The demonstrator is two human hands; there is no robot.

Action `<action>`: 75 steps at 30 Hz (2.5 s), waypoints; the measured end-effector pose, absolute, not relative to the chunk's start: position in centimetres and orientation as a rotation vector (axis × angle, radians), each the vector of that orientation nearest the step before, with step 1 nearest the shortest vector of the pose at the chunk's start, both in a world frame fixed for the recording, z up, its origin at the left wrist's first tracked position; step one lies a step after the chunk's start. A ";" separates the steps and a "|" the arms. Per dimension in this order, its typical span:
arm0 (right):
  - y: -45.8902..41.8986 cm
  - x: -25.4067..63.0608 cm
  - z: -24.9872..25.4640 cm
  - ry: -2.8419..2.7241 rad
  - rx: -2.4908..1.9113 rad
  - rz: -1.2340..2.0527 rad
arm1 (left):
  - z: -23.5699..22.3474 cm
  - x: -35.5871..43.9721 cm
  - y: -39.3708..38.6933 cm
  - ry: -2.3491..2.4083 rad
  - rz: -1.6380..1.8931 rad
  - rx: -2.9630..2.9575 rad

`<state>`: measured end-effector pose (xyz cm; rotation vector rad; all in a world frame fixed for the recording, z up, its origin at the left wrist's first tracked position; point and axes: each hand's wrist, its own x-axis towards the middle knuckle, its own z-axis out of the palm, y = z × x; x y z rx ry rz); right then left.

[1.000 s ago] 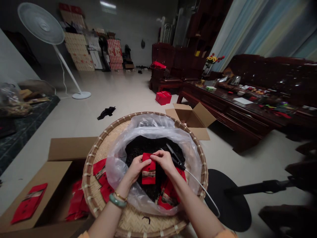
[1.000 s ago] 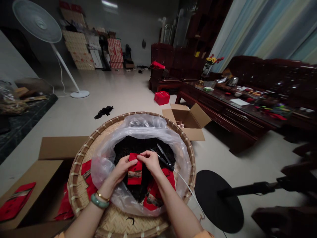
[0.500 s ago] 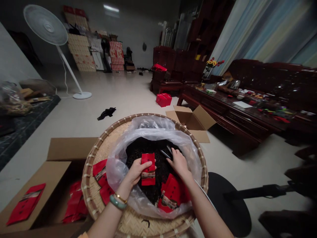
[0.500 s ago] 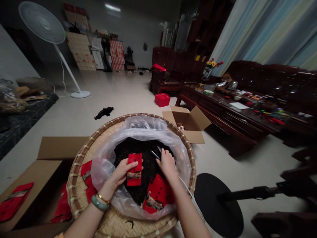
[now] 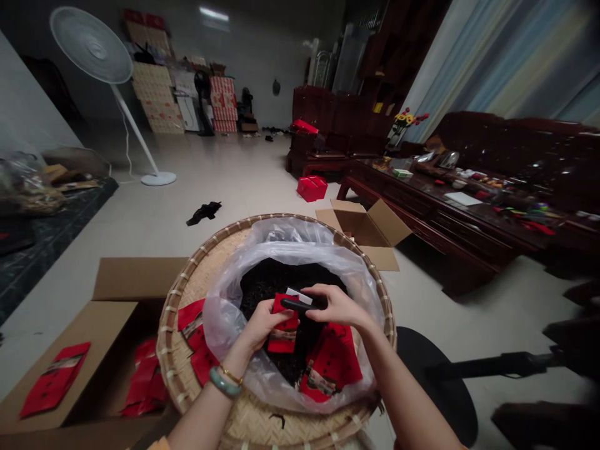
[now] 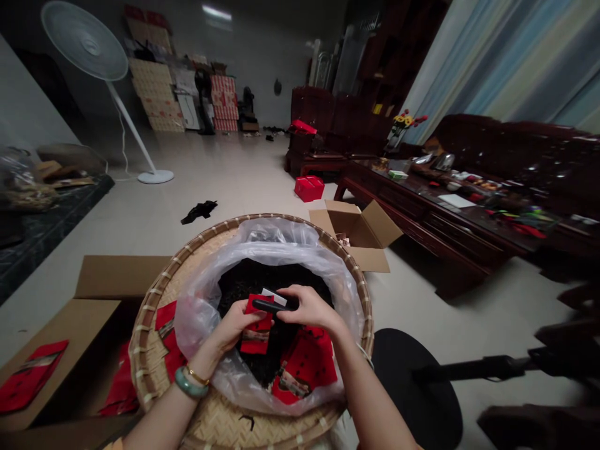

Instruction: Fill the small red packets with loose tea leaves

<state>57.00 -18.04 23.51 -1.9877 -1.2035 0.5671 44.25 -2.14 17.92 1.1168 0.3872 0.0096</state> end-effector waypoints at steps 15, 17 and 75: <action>-16.1 56.0 23.6 -1.216 -1.991 0.636 | 17.5 44.3 -2.2 0.387 0.003 1.219; -16.1 56.1 23.5 -1.210 -2.003 0.624 | 17.5 44.3 -2.3 0.398 -0.001 1.214; -15.1 56.5 22.0 -1.088 -1.921 0.746 | 18.2 44.7 -2.1 0.483 0.159 0.832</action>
